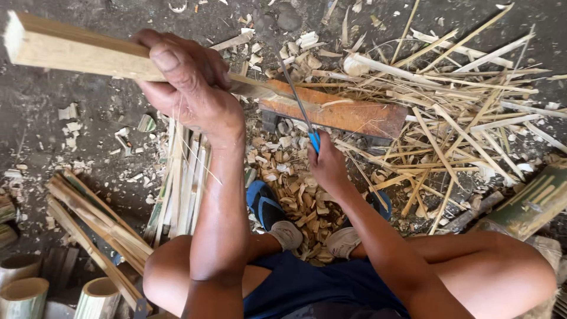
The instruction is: The person sits on the ground and uses a knife to shave the surface of bamboo strips, removing thin layers of material. The person repeatedly picks up bamboo strips, shaves them, and places them back down among other processed pieces.
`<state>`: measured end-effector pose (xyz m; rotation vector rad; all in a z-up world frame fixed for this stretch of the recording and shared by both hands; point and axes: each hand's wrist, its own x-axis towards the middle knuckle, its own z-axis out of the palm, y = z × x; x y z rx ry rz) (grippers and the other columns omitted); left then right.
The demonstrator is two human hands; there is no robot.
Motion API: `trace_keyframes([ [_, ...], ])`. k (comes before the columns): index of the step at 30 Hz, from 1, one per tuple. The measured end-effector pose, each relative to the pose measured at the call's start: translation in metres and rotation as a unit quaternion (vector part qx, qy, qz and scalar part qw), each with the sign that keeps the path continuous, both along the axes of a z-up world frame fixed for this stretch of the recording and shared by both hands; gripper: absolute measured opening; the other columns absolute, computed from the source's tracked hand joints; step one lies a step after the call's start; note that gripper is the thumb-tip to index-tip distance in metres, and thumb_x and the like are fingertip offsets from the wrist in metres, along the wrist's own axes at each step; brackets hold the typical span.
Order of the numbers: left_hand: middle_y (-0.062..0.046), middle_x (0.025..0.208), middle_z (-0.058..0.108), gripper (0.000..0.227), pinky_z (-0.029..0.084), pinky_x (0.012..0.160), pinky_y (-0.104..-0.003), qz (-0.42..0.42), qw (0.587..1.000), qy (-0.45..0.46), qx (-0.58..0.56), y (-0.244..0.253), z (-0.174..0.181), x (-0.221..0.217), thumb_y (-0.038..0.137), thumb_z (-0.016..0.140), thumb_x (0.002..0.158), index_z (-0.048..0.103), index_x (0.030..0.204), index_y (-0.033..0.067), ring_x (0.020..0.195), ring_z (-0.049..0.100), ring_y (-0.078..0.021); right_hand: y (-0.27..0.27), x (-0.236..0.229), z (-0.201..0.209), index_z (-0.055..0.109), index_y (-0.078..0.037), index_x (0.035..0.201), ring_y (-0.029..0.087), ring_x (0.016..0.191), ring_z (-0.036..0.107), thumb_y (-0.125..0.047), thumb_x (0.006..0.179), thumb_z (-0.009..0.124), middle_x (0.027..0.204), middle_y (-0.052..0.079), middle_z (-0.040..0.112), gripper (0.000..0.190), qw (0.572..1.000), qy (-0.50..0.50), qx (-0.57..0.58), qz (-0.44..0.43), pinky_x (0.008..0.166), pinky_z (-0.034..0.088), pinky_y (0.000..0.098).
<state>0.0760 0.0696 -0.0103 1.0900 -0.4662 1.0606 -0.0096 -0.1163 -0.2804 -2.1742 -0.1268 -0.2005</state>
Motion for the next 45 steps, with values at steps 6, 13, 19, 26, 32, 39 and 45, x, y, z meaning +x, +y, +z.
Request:
trace_keyframes([
  [6, -0.002, 0.062, 0.047, 0.035, 0.04, 0.037, -0.028, 0.017, 1.0, 0.008, 0.005, -0.001, 0.005, 0.0, 0.045, 0.059, 0.109, 0.056, 0.096, 0.0127, 0.043, 0.043, -0.0098, -0.013, 0.001, -0.022, 0.042, 0.002, 0.135, 0.041, 0.063, 0.068, -0.024, 0.104, 0.056, 0.075, 0.023, 0.069, 0.044, 0.961, 0.235, -0.129, -0.065, 0.054, 0.054, 0.0521],
  [13, -0.001, 0.071, 0.051, 0.034, 0.037, 0.035, -0.026, 0.135, 0.99, -0.01, 0.026, -0.016, 0.016, 0.006, 0.043, 0.062, 0.108, 0.057, 0.109, 0.0093, 0.045, 0.044, -0.0093, -0.034, -0.045, -0.012, 0.04, 0.005, 0.137, 0.043, 0.062, 0.069, -0.023, 0.099, 0.055, 0.072, 0.022, 0.068, 0.05, 0.958, 0.262, -0.077, -0.087, 0.056, 0.055, 0.0555],
  [19, 0.0, 0.078, 0.056, 0.052, 0.048, 0.048, -0.028, 0.054, 0.997, -0.014, 0.049, -0.028, 0.016, -0.008, 0.05, 0.043, 0.112, 0.046, 0.136, 0.0045, 0.062, 0.055, -0.0105, -0.048, -0.061, 0.034, 0.039, 0.003, 0.139, 0.042, 0.055, 0.062, -0.024, 0.105, 0.05, 0.071, 0.023, 0.064, 0.044, 0.941, 0.332, -0.054, -0.042, 0.049, 0.046, 0.0546],
  [26, -0.008, 0.142, 0.04, 0.074, 0.036, 0.117, -0.036, 0.084, 0.987, 0.0, 0.135, -0.061, 0.004, -0.035, 0.064, 0.035, 0.109, 0.034, 0.154, 0.0051, 0.132, 0.043, -0.0165, -0.052, -0.089, 0.159, 0.037, -0.002, 0.141, 0.022, 0.048, 0.062, -0.008, 0.103, 0.043, 0.076, 0.011, 0.066, 0.039, 0.985, 0.171, 0.018, -0.021, 0.038, 0.053, 0.0425],
  [32, -0.006, 0.153, 0.024, 0.072, 0.039, 0.118, -0.035, 0.144, 0.98, 0.0, 0.137, -0.086, 0.006, -0.029, 0.061, 0.031, 0.111, 0.042, 0.152, 0.0031, 0.139, 0.034, -0.017, -0.047, -0.101, 0.227, 0.032, 0.002, 0.133, 0.017, 0.062, 0.062, 0.001, 0.106, 0.052, 0.09, 0.012, 0.063, 0.033, 0.97, -0.238, 0.055, 0.003, 0.049, 0.052, 0.0291],
  [39, -0.007, 0.147, 0.028, 0.071, 0.049, 0.106, -0.034, 0.16, 0.973, 0.023, 0.163, -0.087, 0.006, -0.019, 0.064, 0.024, 0.11, 0.049, 0.142, 0.0058, 0.13, 0.04, -0.0148, -0.037, -0.062, 0.249, 0.042, -0.008, 0.122, 0.017, 0.05, 0.057, -0.012, 0.103, 0.051, 0.069, 0.006, 0.057, 0.022, 0.97, 0.24, -0.022, 0.037, 0.041, 0.046, 0.0325],
  [45, -0.009, 0.154, 0.025, 0.078, 0.039, 0.116, -0.036, 0.165, 0.972, 0.039, 0.164, -0.08, 0.007, -0.021, 0.064, 0.026, 0.11, 0.037, 0.156, 0.0012, 0.138, 0.034, -0.0161, -0.044, -0.081, 0.262, 0.039, 0.0, 0.128, 0.013, 0.054, 0.059, -0.007, 0.1, 0.043, 0.075, 0.005, 0.057, 0.028, 0.992, 0.083, 0.091, 0.026, 0.039, 0.05, 0.0289],
])
